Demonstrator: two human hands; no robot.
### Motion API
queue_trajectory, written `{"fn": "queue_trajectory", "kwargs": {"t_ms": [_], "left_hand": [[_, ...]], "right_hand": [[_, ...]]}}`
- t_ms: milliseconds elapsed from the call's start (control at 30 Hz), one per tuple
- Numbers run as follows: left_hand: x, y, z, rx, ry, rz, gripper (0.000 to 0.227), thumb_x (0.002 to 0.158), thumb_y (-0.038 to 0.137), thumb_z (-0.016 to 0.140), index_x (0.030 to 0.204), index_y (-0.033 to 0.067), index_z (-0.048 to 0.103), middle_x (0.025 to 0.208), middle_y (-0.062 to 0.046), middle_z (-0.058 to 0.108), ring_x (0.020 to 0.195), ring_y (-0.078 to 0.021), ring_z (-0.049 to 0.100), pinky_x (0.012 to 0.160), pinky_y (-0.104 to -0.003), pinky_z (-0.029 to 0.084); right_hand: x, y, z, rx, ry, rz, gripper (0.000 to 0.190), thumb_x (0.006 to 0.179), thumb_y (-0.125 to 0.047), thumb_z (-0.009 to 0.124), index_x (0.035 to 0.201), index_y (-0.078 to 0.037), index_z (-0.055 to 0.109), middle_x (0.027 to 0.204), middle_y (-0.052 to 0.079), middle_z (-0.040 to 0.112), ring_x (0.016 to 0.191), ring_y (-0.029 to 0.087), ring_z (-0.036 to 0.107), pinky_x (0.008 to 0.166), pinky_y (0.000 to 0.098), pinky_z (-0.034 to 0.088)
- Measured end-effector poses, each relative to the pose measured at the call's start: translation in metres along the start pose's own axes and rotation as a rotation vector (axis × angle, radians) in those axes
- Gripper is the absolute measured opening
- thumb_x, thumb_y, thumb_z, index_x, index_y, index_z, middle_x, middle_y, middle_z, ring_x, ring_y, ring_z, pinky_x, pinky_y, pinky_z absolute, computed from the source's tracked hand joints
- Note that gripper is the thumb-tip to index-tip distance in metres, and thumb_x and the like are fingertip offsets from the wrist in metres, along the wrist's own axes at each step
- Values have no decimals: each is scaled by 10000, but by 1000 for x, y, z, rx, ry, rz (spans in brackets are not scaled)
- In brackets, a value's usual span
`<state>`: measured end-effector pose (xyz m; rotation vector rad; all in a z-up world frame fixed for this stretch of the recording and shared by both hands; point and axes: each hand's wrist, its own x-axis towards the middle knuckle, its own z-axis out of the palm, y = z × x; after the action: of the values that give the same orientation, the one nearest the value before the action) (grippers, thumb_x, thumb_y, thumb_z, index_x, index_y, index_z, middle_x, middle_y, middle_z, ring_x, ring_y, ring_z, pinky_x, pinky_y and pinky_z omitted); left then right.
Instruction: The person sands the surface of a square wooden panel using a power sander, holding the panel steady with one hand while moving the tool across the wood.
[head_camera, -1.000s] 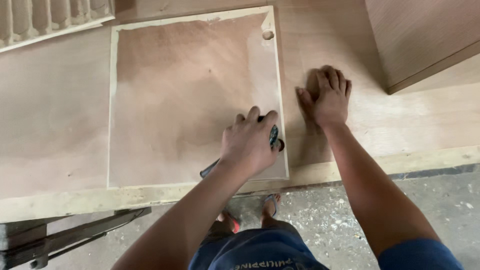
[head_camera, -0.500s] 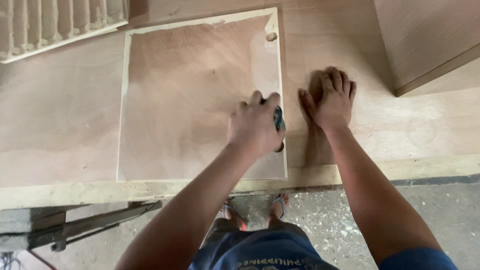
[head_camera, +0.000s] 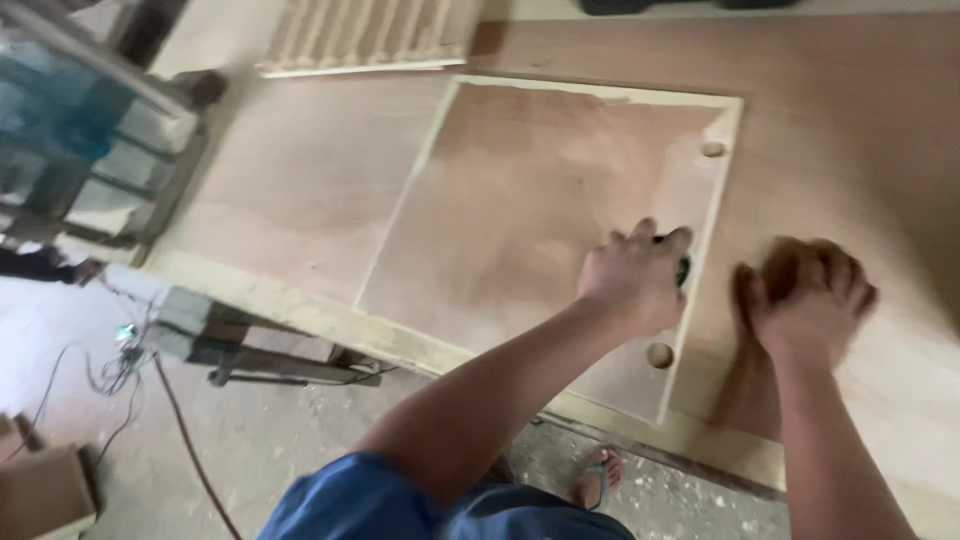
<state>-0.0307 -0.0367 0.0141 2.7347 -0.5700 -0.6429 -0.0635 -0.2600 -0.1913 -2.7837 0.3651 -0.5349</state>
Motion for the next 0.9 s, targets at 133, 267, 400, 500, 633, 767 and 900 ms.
{"fn": "queue_trajectory", "kwargs": {"t_ms": [133,267,400,500,633,767,900], "left_hand": [[1,4,-4,5,-29,11,690,882,289,629,1526,201,396,1387,-180,514,1187,-485,542,793,-571,611],[-18,3,14,16,15,76,680,831,333,692,1457,208,458,1357,-181,563,1144,-467,593,793,-571,598],[-38,-2,21,-32,-50,56,598,845,292,639,1414,187,487,1338,-172,536,1144,-461,548,833,-572,553],[-46,-5,19,-50,-59,32,584,830,277,598,1392,163,492,1321,-182,529,1135,-472,541,814,-585,545],[-40,-10,-3,9,-83,-14,640,888,303,640,1470,153,421,1431,-219,461,1239,-475,493,860,-599,568],[-5,-19,-8,70,-18,-17,623,884,295,621,1464,162,436,1358,-203,517,1181,-440,551,833,-554,605],[44,-30,-14,57,102,-43,638,854,272,649,1457,180,460,1350,-189,537,1169,-487,551,806,-579,595]], "right_hand": [[-2,15,19,-15,-7,33,826,978,-695,577,1440,-19,685,1538,246,558,1380,470,396,1110,557,201],[-2,11,12,27,1,12,828,1011,-701,588,1427,10,680,1537,234,570,1416,444,376,1133,541,185],[0,8,7,32,-25,43,838,994,-714,581,1436,-10,685,1566,209,547,1451,399,342,1138,506,166],[2,5,4,33,-94,86,832,968,-680,572,1453,-9,651,1590,207,500,1460,395,302,1138,513,150],[0,11,11,11,-58,75,829,967,-676,584,1420,10,684,1584,206,532,1450,403,335,1141,521,174],[-2,19,22,-39,-16,69,791,938,-643,619,1339,29,732,1564,167,568,1439,399,389,1146,517,197],[2,10,15,-2,-62,93,855,961,-701,536,1463,-19,655,1584,261,512,1438,468,356,1155,581,173]]}}
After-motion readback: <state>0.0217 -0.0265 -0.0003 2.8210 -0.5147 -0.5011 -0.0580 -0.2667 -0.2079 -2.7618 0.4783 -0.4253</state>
